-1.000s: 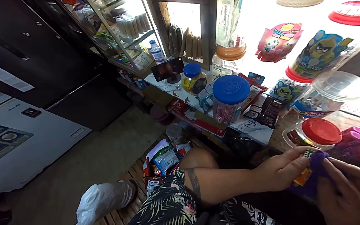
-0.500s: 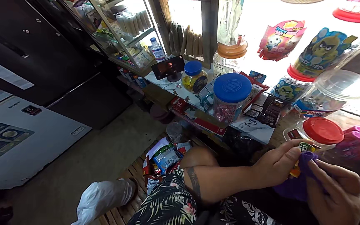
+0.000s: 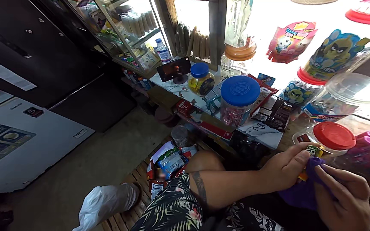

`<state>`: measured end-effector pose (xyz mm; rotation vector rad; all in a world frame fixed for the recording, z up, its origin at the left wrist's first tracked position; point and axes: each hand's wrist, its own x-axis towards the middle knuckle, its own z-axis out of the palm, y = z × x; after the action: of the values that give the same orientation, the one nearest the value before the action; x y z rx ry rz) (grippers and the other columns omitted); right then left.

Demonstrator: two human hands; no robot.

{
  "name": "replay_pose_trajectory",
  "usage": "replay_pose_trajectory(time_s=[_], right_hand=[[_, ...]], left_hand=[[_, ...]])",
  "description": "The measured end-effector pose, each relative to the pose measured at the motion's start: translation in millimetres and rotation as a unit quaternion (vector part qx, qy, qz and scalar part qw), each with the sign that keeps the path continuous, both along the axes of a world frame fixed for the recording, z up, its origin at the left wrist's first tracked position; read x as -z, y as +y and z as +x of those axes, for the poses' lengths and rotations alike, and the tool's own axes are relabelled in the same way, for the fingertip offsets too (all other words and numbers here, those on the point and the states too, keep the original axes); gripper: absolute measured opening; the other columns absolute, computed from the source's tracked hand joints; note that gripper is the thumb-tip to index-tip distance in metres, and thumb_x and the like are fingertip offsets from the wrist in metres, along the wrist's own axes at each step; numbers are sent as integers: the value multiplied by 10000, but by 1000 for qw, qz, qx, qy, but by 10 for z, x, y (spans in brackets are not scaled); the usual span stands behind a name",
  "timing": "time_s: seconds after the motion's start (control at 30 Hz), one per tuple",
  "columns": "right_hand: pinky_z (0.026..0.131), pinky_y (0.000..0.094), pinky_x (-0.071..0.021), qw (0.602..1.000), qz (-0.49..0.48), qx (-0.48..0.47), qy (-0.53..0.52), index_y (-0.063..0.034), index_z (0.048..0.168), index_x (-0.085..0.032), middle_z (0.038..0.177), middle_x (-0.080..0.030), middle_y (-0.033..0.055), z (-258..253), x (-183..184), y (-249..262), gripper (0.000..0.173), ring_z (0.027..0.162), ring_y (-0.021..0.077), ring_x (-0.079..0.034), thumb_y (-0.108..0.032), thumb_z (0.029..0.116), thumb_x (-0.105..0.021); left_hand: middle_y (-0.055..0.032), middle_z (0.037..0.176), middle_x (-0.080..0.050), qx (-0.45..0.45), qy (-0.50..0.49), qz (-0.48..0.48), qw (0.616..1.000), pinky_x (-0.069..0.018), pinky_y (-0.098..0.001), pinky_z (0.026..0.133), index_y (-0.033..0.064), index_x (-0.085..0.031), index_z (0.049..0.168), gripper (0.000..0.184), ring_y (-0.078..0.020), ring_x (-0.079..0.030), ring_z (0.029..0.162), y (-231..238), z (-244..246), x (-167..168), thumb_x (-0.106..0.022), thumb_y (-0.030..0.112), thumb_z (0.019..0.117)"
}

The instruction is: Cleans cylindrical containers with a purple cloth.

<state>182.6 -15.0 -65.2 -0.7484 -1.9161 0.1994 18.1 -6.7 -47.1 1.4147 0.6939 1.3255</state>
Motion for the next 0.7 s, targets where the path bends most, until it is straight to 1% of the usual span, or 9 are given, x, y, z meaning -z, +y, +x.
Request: replay_pose_trajectory(time_s=[0.07,0.23,0.43,0.5,0.53,0.6,0.63,0.67,0.7], right_hand=[[1103,147,-352,1000,-3,-1,-1,-143,1275,-678,1271,-549,19,0,1,0,310,1268,5,-478,-85,1017,-516],[1097,152,-361,1000,-7,0,2,-161,1264,-686,1260,-559,11,-8,-3,-4,299,1259,9,-488,-99,1020,-524],[1095,150,-358,1000,-12,-3,1,-172,1269,-685,1263,-559,6,4,4,-9,306,1255,4,-487,-103,1017,-525],[1091,144,-360,1000,-14,-10,0,-180,1271,-687,1266,-553,-7,5,-2,-18,307,1252,-2,-485,-111,1017,-527],[1088,142,-366,1000,-13,-16,-1,-191,1270,-689,1267,-553,-19,0,-5,-21,306,1248,-7,-488,-119,1019,-530],[1089,147,-375,1000,-12,-28,-3,-209,1260,-688,1277,-550,-40,-17,-14,-29,295,1251,-13,-491,-126,1024,-532],[1088,147,-377,999,-11,-31,-3,-207,1250,-692,1278,-551,-43,-22,-16,-33,290,1250,-13,-493,-123,1022,-534],[1089,146,-374,1000,-8,-30,-5,-203,1245,-693,1279,-550,-43,-19,-19,-34,284,1249,-12,-491,-129,1023,-534],[1088,145,-371,1000,-3,-24,-7,-196,1242,-692,1278,-550,-39,-9,-26,-32,277,1247,-12,-491,-135,1024,-531]], left_hand=[[-272,1351,-561,-1,2,-1,1000,-491,-373,1009,-102,-449,1440,484,-224,-609,1177,3,-2,1,-236,158,1092],[-260,1350,-557,1,1,-11,1000,-517,-346,940,-89,-449,1443,486,-199,-620,1120,2,-4,1,-233,167,1092],[-258,1350,-558,3,-4,-15,1000,-505,-357,965,-87,-452,1442,484,-203,-614,1136,9,-7,-4,-233,163,1090],[-248,1350,-556,15,-19,-21,999,-504,-336,961,-91,-446,1444,489,-182,-608,1131,13,-16,-8,-249,191,1097],[-221,1318,-569,18,-31,-28,999,-516,-293,884,-82,-450,1441,501,-137,-609,1056,18,-17,-14,-262,231,1098],[-159,1269,-574,31,-58,-55,996,-502,-211,694,-49,-443,1451,550,-55,-586,890,27,-24,-37,-265,326,1091],[-144,1271,-568,41,-70,-71,994,-491,-198,648,-36,-432,1460,563,-43,-581,862,29,-29,-45,-256,348,1087],[-130,1260,-568,50,-78,-79,993,-487,-188,628,-29,-423,1464,567,-33,-580,847,29,-28,-45,-244,355,1088],[-125,1250,-572,57,-80,-78,992,-492,-184,638,-36,-414,1465,569,-25,-582,851,24,-23,-42,-234,352,1090]])
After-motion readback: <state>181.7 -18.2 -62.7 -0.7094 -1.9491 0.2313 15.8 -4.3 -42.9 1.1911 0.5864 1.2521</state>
